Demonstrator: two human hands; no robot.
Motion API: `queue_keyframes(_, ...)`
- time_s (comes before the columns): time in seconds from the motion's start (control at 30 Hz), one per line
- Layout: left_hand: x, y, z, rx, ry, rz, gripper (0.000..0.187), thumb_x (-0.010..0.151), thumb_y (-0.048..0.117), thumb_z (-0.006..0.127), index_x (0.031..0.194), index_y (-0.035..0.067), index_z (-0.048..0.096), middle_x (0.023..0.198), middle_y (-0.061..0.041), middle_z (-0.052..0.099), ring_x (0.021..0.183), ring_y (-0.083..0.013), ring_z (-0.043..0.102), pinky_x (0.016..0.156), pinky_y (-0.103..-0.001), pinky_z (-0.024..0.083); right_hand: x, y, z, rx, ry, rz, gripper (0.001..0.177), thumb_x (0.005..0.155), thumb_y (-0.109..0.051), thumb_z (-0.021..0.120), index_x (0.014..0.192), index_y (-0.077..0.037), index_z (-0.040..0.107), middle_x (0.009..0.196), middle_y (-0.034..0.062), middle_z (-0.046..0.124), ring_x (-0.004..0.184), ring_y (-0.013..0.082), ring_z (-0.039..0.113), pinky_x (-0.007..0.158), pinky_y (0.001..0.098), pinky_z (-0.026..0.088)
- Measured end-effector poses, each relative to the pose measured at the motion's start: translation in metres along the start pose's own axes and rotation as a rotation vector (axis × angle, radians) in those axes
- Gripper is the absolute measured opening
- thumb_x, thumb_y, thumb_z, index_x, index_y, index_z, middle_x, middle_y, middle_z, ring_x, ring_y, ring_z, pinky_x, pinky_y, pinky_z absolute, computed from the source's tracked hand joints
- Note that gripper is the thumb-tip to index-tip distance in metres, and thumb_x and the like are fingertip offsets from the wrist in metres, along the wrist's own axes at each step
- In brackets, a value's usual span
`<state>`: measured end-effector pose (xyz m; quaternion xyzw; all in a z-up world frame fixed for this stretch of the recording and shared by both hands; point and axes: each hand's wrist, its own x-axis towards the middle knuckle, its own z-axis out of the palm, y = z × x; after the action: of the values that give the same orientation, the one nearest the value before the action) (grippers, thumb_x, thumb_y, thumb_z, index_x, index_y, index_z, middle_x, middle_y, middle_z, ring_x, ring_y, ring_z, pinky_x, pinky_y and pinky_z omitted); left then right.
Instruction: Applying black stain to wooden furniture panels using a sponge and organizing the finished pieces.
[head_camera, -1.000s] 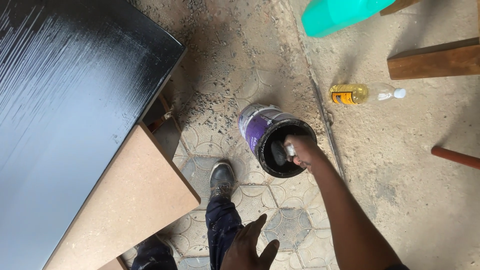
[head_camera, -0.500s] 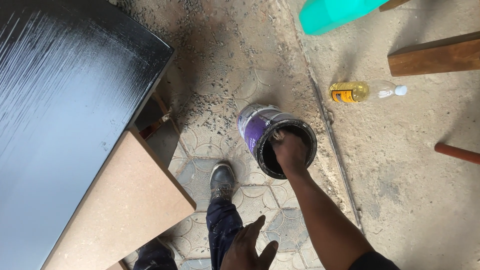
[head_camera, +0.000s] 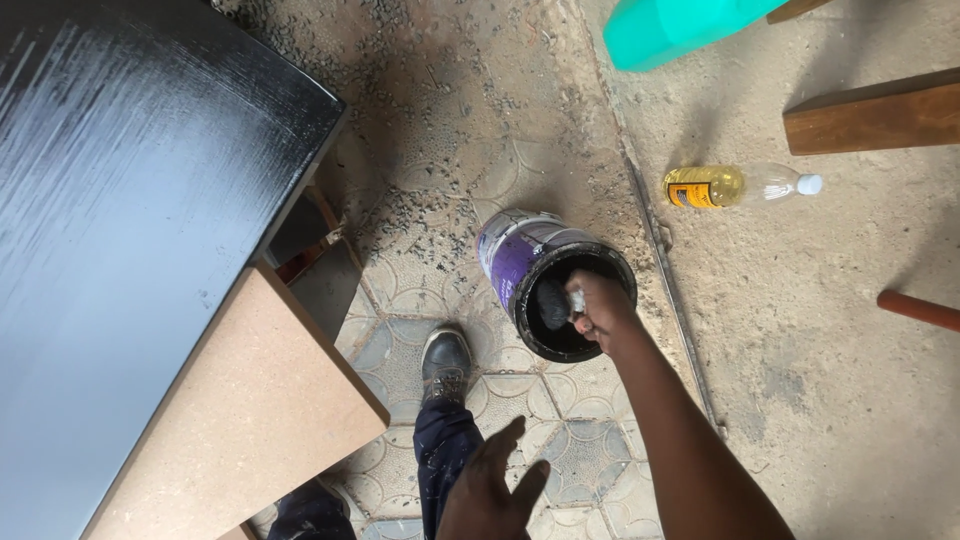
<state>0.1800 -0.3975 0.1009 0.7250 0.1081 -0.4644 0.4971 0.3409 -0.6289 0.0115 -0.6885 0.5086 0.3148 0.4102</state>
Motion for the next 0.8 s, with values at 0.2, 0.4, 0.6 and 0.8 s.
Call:
queue_keyframes(0.2,0.016,0.027,-0.017,-0.095,0.052,0.008,0.065,0.088,0.046,0.067,0.145,0.017,0.055,0.144,-0.004,0.066,0.129,-0.0199,0.065,0.109,-0.037,0.047,0.019,0.017,-0.016,0.389,-0.269,0.327,0.017,0.081,-0.027,0.061,0.074,-0.024,0.045,0.079,0.0011,0.052,0.046,0.0107,0.037,0.032,0.0222,0.019)
queue_keyframes(0.4,0.059,0.036,-0.022,-0.379,0.026,-0.305,0.073,0.09,0.034,0.062,0.158,0.023,0.037,0.161,0.001,0.05,0.149,-0.0145,0.048,0.12,-0.034,0.035,-0.024,-0.009,-0.006,-0.009,-0.108,0.09,0.023,0.095,-0.025,0.053,0.085,-0.007,0.065,0.066,0.0095,0.062,0.044,0.0129,0.041,0.038,0.026,0.021)
queue_keyframes(0.6,0.124,0.023,0.007,-0.394,0.064,-0.107,0.073,0.097,0.029,0.056,0.161,0.009,0.026,0.166,-0.008,0.037,0.145,-0.0279,0.05,0.116,-0.029,0.036,-0.087,-0.041,-0.028,-0.338,0.146,-0.141,0.032,0.076,-0.039,0.054,0.076,-0.01,0.065,0.077,0.0106,0.067,0.07,0.0225,0.058,0.06,0.0407,0.036)
queue_keyframes(0.8,0.126,0.057,0.005,-0.584,0.077,-0.13,0.073,0.095,0.018,0.06,0.161,0.019,0.029,0.161,0.001,0.049,0.151,-0.0085,0.04,0.119,-0.021,0.027,-0.087,-0.032,-0.033,-0.129,0.136,-0.131,0.023,0.08,-0.028,0.058,0.082,-0.01,0.072,0.077,0.0053,0.072,0.074,0.0183,0.063,0.066,0.0353,0.042)
